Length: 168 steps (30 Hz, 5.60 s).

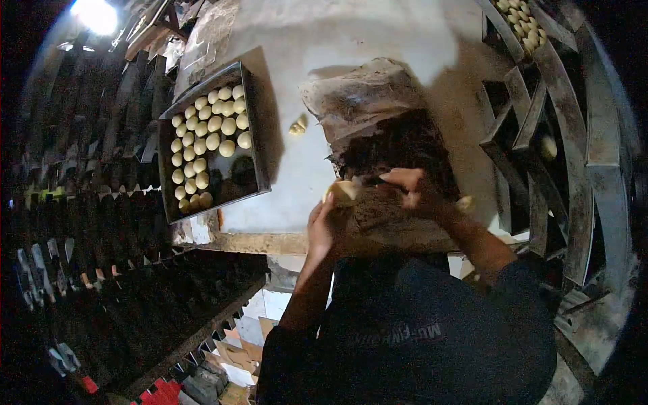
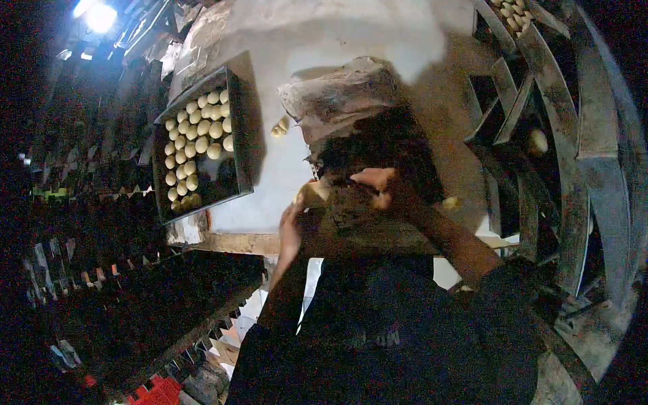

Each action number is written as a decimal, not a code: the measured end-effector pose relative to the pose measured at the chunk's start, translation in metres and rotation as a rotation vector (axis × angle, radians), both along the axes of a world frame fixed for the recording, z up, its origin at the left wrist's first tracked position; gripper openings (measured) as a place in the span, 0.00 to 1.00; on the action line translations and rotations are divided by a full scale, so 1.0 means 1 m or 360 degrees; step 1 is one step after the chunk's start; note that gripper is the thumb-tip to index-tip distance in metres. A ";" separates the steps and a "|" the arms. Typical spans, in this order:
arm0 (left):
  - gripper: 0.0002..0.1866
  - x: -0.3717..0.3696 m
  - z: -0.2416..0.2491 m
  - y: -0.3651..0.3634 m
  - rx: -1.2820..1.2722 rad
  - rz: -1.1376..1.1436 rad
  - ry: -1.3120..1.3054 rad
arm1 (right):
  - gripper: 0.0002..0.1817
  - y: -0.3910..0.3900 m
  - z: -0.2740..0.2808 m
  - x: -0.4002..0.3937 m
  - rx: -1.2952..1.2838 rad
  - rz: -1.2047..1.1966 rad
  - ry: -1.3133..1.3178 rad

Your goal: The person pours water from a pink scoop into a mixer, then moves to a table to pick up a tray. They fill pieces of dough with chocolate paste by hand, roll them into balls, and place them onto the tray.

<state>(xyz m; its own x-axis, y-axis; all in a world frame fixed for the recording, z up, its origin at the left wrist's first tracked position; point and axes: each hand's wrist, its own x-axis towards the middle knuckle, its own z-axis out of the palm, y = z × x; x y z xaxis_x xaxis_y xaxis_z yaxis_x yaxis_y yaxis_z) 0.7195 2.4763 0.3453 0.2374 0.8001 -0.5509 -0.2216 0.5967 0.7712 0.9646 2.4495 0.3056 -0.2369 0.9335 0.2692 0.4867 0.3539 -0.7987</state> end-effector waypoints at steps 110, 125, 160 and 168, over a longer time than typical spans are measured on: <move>0.23 -0.030 0.051 0.086 0.1813 0.0319 0.0680 | 0.13 -0.103 0.182 -0.009 0.0270 -0.0487 -0.0314; 0.17 0.087 0.126 -0.154 0.1642 0.0029 0.0383 | 0.18 -0.146 0.159 -0.025 0.0432 -0.0367 0.0758; 0.23 -0.094 0.038 -0.061 0.0146 -0.0033 -0.0667 | 0.14 -0.035 -0.057 -0.056 0.0585 -0.0597 -0.0838; 0.22 -0.045 0.037 -0.011 0.0197 -0.0061 -0.0265 | 0.17 0.035 -0.055 0.023 -0.0690 -0.1540 0.2342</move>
<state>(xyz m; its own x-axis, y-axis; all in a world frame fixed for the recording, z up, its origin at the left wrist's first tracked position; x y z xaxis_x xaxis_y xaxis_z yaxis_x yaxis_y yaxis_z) 0.6741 2.4658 0.3822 0.3485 0.8480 -0.3994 -0.3312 0.5100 0.7938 0.9878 2.4841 0.2506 0.5537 0.6353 -0.5384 -0.7399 0.0786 -0.6682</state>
